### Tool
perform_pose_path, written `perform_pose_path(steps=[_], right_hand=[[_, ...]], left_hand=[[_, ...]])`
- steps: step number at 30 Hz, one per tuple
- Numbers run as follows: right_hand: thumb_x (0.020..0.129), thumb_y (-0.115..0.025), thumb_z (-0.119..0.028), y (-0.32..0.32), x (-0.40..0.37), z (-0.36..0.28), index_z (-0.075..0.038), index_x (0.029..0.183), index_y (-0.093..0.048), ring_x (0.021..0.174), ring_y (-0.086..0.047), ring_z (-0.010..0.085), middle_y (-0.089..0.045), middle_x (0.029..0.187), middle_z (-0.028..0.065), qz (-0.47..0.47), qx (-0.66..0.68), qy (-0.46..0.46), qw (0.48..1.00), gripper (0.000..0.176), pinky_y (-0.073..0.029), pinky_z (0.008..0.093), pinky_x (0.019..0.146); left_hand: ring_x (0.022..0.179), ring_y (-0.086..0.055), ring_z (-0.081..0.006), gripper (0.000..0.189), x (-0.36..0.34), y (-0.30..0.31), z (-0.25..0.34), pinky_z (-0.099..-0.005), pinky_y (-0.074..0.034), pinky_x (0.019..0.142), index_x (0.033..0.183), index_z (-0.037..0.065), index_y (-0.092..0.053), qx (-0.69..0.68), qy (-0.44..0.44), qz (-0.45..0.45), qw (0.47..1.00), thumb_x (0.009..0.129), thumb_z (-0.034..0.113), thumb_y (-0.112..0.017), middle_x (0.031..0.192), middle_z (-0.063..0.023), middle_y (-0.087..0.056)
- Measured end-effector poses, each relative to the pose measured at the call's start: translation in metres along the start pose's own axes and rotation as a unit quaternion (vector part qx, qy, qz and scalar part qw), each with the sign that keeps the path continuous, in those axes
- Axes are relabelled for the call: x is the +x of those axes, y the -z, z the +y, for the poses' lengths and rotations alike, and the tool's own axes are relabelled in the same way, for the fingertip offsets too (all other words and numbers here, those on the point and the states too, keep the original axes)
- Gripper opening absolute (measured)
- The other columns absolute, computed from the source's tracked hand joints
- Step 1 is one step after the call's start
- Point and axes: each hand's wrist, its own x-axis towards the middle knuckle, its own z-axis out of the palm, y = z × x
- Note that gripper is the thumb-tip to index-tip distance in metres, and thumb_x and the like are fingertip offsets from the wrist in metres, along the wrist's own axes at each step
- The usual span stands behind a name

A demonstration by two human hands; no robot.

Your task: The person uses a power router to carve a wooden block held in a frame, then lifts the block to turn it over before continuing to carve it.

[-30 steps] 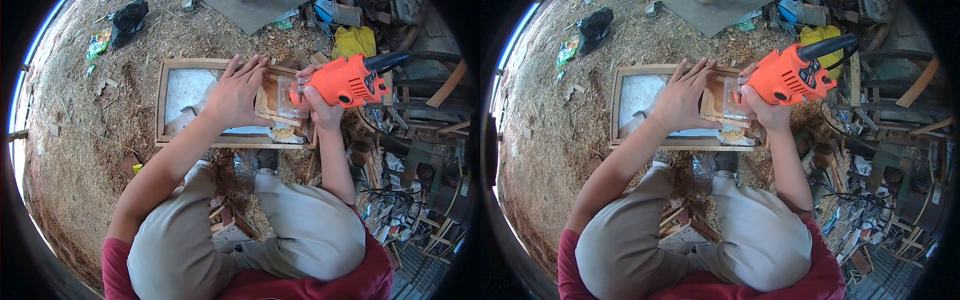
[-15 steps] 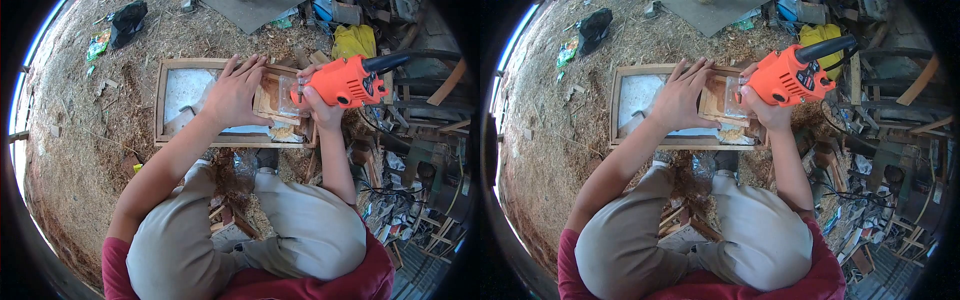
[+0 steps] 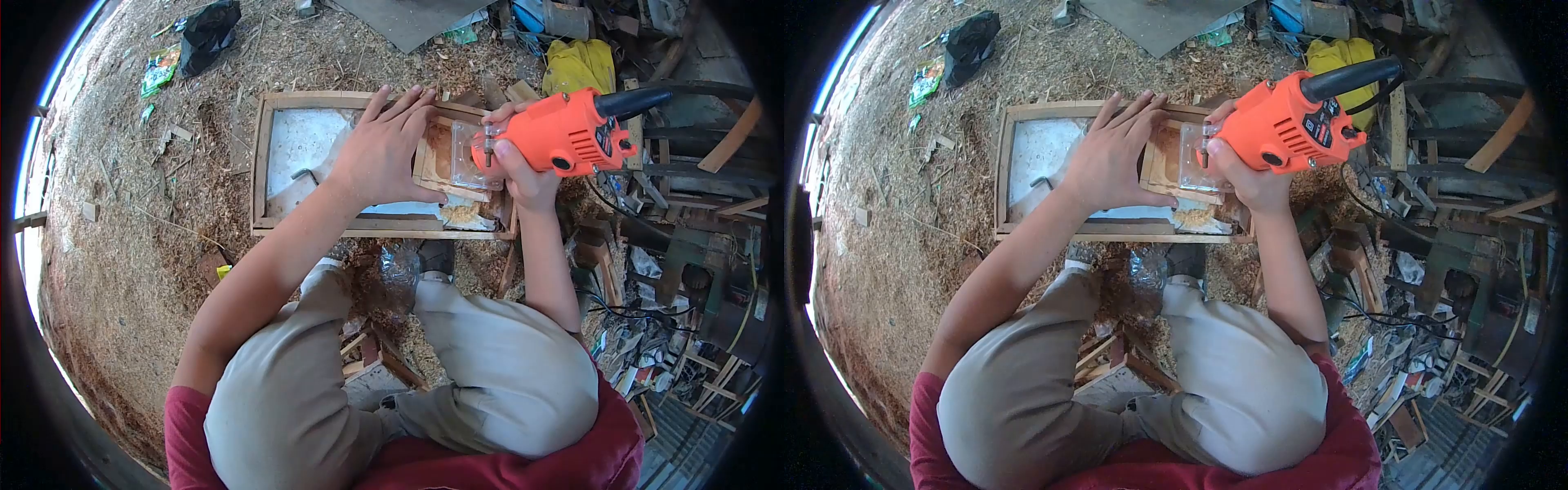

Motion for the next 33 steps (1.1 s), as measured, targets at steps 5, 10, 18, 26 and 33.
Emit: perform_pose_path(steps=[5,10,18,26,33], right_hand=[[0.085,-0.073,0.000,0.0000,0.0037,0.0047,0.001,0.117,-0.060,0.102,-0.068,0.0203,-0.067,0.110,0.0135,-0.012,-0.017,0.033,0.999,0.034,-0.057,0.0352,0.088],[0.085,-0.073,0.000,-0.0028,0.0033,0.0025,0.000,0.114,-0.060,0.101,-0.068,0.0202,-0.068,0.110,0.0136,-0.005,-0.011,0.025,1.000,0.032,-0.057,0.0356,0.088],[0.085,-0.074,0.000,-0.0022,0.0043,0.0051,0.000,0.115,-0.061,0.100,-0.067,0.0195,-0.068,0.111,0.0135,0.000,-0.009,0.028,1.000,0.033,-0.056,0.0358,0.088],[0.084,-0.075,-0.001,0.0003,0.0055,0.0068,0.000,0.117,-0.061,0.100,-0.068,0.0193,-0.069,0.110,0.0129,-0.002,-0.021,0.025,0.999,0.036,-0.056,0.0360,0.089],[0.083,-0.074,-0.002,-0.0024,0.0077,0.0040,0.001,0.117,-0.060,0.099,-0.068,0.0194,-0.069,0.109,0.0127,0.003,-0.030,0.034,0.999,0.037,-0.056,0.0361,0.088]], left_hand=[[0.157,-0.032,-0.0293,0.116,-0.0006,-0.0022,-0.0017,-0.0503,-0.017,0.132,0.146,-0.003,-0.048,-0.002,-0.001,0.005,1.000,0.065,0.073,-0.083,0.164,-0.0157,-0.043],[0.158,-0.031,-0.0291,0.117,-0.0004,-0.0012,-0.0010,-0.0501,-0.016,0.133,0.146,-0.004,-0.048,0.001,0.002,-0.003,1.000,0.065,0.073,-0.083,0.164,-0.0162,-0.043],[0.158,-0.031,-0.0298,0.119,-0.0009,-0.0003,-0.0008,-0.0504,-0.017,0.132,0.146,-0.006,-0.046,0.002,-0.004,0.001,1.000,0.065,0.073,-0.083,0.164,-0.0176,-0.043],[0.158,-0.032,-0.0302,0.121,-0.0001,0.0021,0.0001,-0.0506,-0.017,0.132,0.146,-0.008,-0.045,0.004,-0.004,-0.006,1.000,0.065,0.074,-0.083,0.164,-0.0166,-0.043],[0.157,-0.032,-0.0304,0.121,0.0001,0.0014,-0.0005,-0.0505,-0.017,0.133,0.146,-0.008,-0.045,0.007,-0.010,-0.001,1.000,0.066,0.076,-0.082,0.165,-0.0161,-0.042]])
